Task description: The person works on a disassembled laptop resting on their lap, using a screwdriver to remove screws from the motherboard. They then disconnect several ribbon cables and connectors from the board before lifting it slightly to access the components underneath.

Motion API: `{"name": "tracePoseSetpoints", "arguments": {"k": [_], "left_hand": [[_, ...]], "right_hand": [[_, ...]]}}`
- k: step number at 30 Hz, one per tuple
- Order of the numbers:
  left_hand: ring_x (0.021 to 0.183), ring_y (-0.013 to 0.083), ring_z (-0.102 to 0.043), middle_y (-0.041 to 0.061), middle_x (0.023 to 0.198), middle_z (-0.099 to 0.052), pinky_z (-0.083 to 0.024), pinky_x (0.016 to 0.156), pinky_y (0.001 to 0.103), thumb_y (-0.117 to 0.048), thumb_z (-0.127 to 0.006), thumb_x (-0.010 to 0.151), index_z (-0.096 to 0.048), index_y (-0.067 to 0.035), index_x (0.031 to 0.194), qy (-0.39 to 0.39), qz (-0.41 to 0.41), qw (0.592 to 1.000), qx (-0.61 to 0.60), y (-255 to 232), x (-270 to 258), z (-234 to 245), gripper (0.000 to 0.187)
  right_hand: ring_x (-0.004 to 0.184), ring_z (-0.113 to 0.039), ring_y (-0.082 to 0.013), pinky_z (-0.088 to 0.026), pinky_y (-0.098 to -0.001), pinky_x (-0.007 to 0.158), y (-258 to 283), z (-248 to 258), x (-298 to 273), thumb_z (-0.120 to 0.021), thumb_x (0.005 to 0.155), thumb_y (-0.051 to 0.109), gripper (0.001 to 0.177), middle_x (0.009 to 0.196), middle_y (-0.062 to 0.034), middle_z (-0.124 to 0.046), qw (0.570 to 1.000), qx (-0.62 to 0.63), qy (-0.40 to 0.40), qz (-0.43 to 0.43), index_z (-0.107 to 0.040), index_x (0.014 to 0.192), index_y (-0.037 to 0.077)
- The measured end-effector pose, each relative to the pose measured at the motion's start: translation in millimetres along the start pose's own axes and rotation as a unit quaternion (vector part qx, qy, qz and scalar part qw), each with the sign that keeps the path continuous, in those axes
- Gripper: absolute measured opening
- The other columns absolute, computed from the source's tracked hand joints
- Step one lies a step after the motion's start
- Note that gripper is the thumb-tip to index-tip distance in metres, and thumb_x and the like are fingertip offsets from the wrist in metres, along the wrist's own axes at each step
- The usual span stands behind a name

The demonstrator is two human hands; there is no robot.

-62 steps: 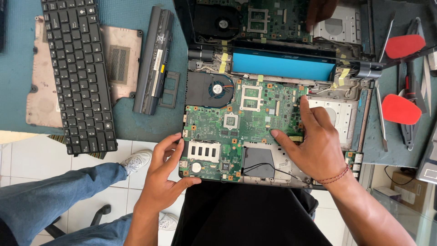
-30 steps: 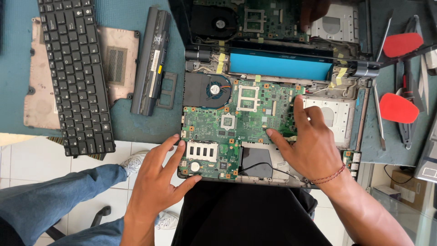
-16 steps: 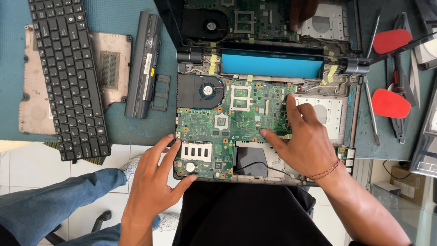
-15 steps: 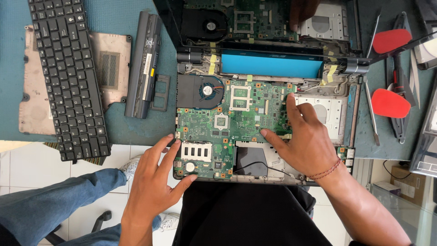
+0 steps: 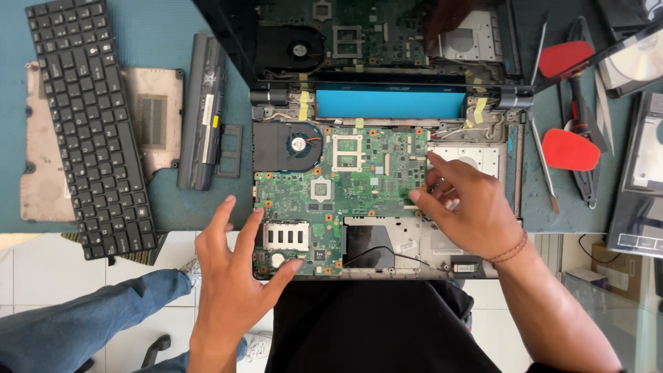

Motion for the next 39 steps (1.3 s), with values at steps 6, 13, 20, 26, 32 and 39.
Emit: {"name": "tracePoseSetpoints", "arguments": {"k": [6, 13, 20, 26, 32, 39], "left_hand": [[0.125, 0.0386, -0.042, 0.018, 0.134, -0.043, -0.035, 0.099, 0.055, -0.052, -0.054, 0.087, -0.053, -0.006, 0.124, -0.051, -0.126, 0.990, 0.027, -39, 43, -13, 0.058], [0.130, 0.0413, -0.035, 0.020, 0.140, -0.037, -0.035, 0.102, 0.057, -0.039, -0.068, 0.084, -0.049, -0.006, 0.130, 0.067, -0.256, 0.963, 0.053, -80, 86, -41, 0.060], [0.136, 0.0382, -0.029, 0.018, 0.144, -0.035, -0.026, 0.110, 0.054, -0.048, -0.073, 0.076, -0.050, -0.003, 0.128, 0.136, -0.365, 0.919, 0.055, -112, 119, -66, 0.073], [0.131, 0.0382, -0.038, 0.022, 0.131, -0.047, -0.025, 0.109, 0.056, -0.048, -0.072, 0.069, -0.055, 0.000, 0.120, 0.101, -0.426, 0.898, 0.049, -118, 133, -76, 0.072], [0.131, 0.0337, -0.041, 0.017, 0.129, -0.053, -0.023, 0.112, 0.052, -0.051, -0.069, 0.068, -0.055, -0.002, 0.123, 0.143, -0.466, 0.872, 0.031, -121, 147, -80, 0.074], [0.127, 0.0335, -0.043, 0.013, 0.117, -0.054, -0.025, 0.113, 0.053, -0.055, -0.067, 0.068, -0.057, -0.007, 0.116, 0.156, -0.497, 0.850, 0.078, -127, 154, -84, 0.068]], "right_hand": [[0.068, -0.054, -0.0127, -0.051, -0.0255, 0.061, 1, -4, 1, -0.064, 0.087, 0.017, 0.036, 0.081, -0.0030, -0.062, 0.994, 0.093, -0.056, 0.016, -0.062, 0.118, 0.000], [0.064, -0.050, -0.0130, -0.045, -0.0267, 0.059, -8, -4, 3, -0.063, 0.087, 0.013, 0.037, 0.079, -0.0010, -0.060, 0.990, 0.121, -0.059, 0.033, -0.063, 0.121, -0.001], [0.071, -0.060, -0.0069, -0.056, -0.0202, 0.066, -16, 1, 6, -0.069, 0.081, 0.008, 0.038, 0.086, -0.0046, -0.071, 0.969, 0.226, -0.035, -0.094, -0.065, 0.119, 0.005], [0.061, -0.067, -0.0161, -0.055, -0.0263, 0.054, -22, -2, 6, -0.069, 0.077, 0.001, 0.022, 0.075, -0.0134, -0.070, 0.952, 0.279, -0.057, -0.113, -0.073, 0.099, 0.003], [0.064, -0.067, -0.0198, -0.054, -0.0290, 0.050, -28, 0, 7, -0.066, 0.079, 0.002, 0.019, 0.079, -0.0102, -0.070, 0.969, 0.238, -0.047, -0.038, -0.076, 0.092, 0.011], [0.056, -0.064, -0.0186, -0.053, -0.0287, 0.049, -34, 14, 0, -0.066, 0.076, -0.002, 0.021, 0.077, -0.0129, -0.066, 0.961, 0.277, 0.011, -0.019, -0.074, 0.094, 0.004]]}}
Point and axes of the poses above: each hand's wrist, its own x-axis towards the middle knuckle, its own z-axis out of the back of the hand, y = z × x, the point moved 3 cm from there along x, towards the middle knuckle
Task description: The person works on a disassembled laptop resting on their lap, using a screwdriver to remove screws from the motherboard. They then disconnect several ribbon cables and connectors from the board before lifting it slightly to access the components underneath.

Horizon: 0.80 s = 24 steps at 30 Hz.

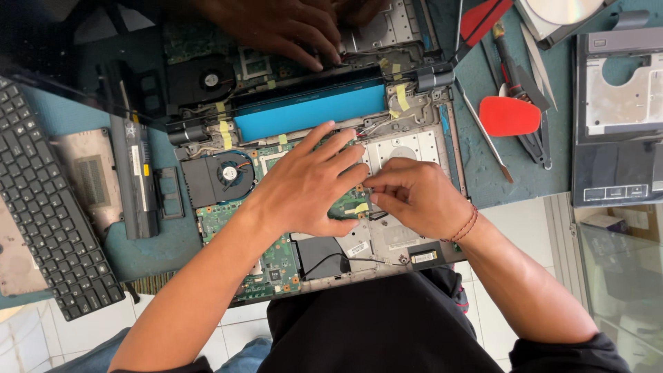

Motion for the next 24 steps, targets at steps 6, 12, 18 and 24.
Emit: {"name": "tracePoseSetpoints", "arguments": {"k": [6, 12, 18, 24], "left_hand": [[0.123, 0.0338, -0.046, 0.014, 0.112, -0.055, -0.027, 0.113, 0.054, -0.054, -0.068, 0.067, -0.056, -0.009, 0.114, 0.024, -0.016, 0.999, 0.027, -2, 6, 0, 0.066], [0.129, 0.0321, -0.042, 0.014, 0.118, -0.054, -0.023, 0.113, 0.054, -0.051, -0.067, 0.070, -0.059, -0.009, 0.111, 0.057, 0.026, 0.997, -0.033, -4, 4, 7, 0.059], [0.127, 0.0333, -0.043, 0.017, 0.115, -0.053, -0.027, 0.113, 0.053, -0.052, -0.069, 0.066, -0.059, -0.005, 0.104, 0.025, 0.001, 1.000, 0.005, -3, 5, 0, 0.061], [0.122, 0.0358, -0.045, 0.016, 0.107, -0.050, -0.033, 0.108, 0.058, -0.057, -0.059, 0.069, -0.054, -0.008, 0.104, -0.020, -0.050, 0.998, 0.045, 0, 5, -11, 0.061]], "right_hand": [[0.050, -0.059, -0.0162, -0.053, -0.0279, 0.047, -5, 1, -1, -0.067, 0.074, -0.004, 0.017, 0.077, -0.0150, -0.063, 0.999, 0.041, 0.018, 0.006, -0.072, 0.090, -0.001], [0.046, -0.060, -0.0150, -0.050, -0.0243, 0.044, -9, -3, -5, -0.069, 0.075, -0.002, 0.012, 0.078, -0.0108, -0.061, 0.999, 0.020, 0.000, 0.028, -0.071, 0.087, 0.000], [0.047, -0.061, -0.0135, -0.051, -0.0252, 0.046, -7, -11, -28, -0.076, 0.069, 0.009, 0.007, 0.091, -0.0077, -0.064, 0.986, -0.101, -0.085, 0.101, -0.072, 0.072, 0.004], [0.079, -0.065, -0.0213, -0.055, -0.0299, 0.066, -17, -22, -34, -0.069, 0.075, 0.006, 0.006, 0.098, -0.0066, -0.064, 0.965, -0.101, -0.099, 0.221, -0.073, 0.080, 0.007]]}}
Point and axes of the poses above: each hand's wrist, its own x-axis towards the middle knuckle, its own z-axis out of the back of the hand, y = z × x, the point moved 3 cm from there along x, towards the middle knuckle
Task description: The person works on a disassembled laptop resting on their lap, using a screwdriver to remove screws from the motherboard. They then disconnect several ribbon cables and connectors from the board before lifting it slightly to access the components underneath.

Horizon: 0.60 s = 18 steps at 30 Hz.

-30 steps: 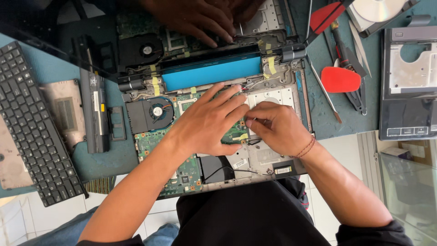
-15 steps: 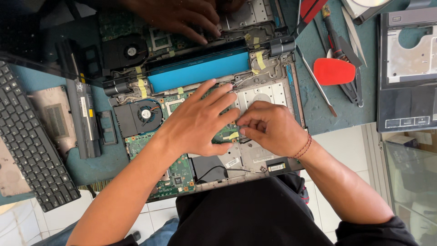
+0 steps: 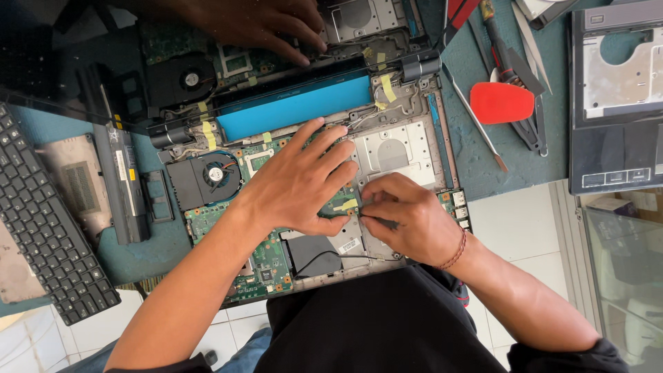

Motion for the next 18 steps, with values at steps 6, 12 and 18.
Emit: {"name": "tracePoseSetpoints", "arguments": {"k": [6, 12, 18], "left_hand": [[0.120, 0.0375, -0.047, 0.016, 0.104, -0.050, -0.034, 0.106, 0.060, -0.056, -0.053, 0.072, -0.053, -0.007, 0.103, -0.014, -0.008, 1.000, 0.009, -1, 0, 1, 0.058], [0.122, 0.0370, -0.045, 0.016, 0.107, -0.050, -0.032, 0.107, 0.061, -0.058, -0.049, 0.076, -0.053, -0.009, 0.106, 0.005, -0.006, 1.000, 0.013, 1, 0, 0, 0.058], [0.121, 0.0369, -0.045, 0.016, 0.106, -0.049, -0.031, 0.108, 0.061, -0.060, -0.050, 0.073, -0.051, -0.008, 0.101, 0.019, -0.009, 1.000, -0.005, 4, 2, 3, 0.058]], "right_hand": [[0.070, -0.067, -0.0173, -0.054, -0.0270, 0.060, -5, 6, 1, -0.072, 0.071, 0.009, 0.003, 0.086, -0.0016, -0.067, 0.998, 0.060, -0.014, -0.033, -0.073, 0.070, 0.012], [0.079, -0.064, -0.0271, -0.054, -0.0356, 0.070, 4, 12, 7, -0.066, 0.068, 0.005, 0.004, 0.082, -0.0049, -0.062, 0.996, 0.070, 0.044, 0.032, -0.064, 0.066, 0.007], [0.078, -0.062, -0.0302, -0.053, -0.0395, 0.070, 8, 15, 14, -0.071, 0.072, 0.009, 0.014, 0.077, -0.0075, -0.061, 0.990, 0.085, 0.077, 0.076, -0.060, 0.064, 0.005]]}}
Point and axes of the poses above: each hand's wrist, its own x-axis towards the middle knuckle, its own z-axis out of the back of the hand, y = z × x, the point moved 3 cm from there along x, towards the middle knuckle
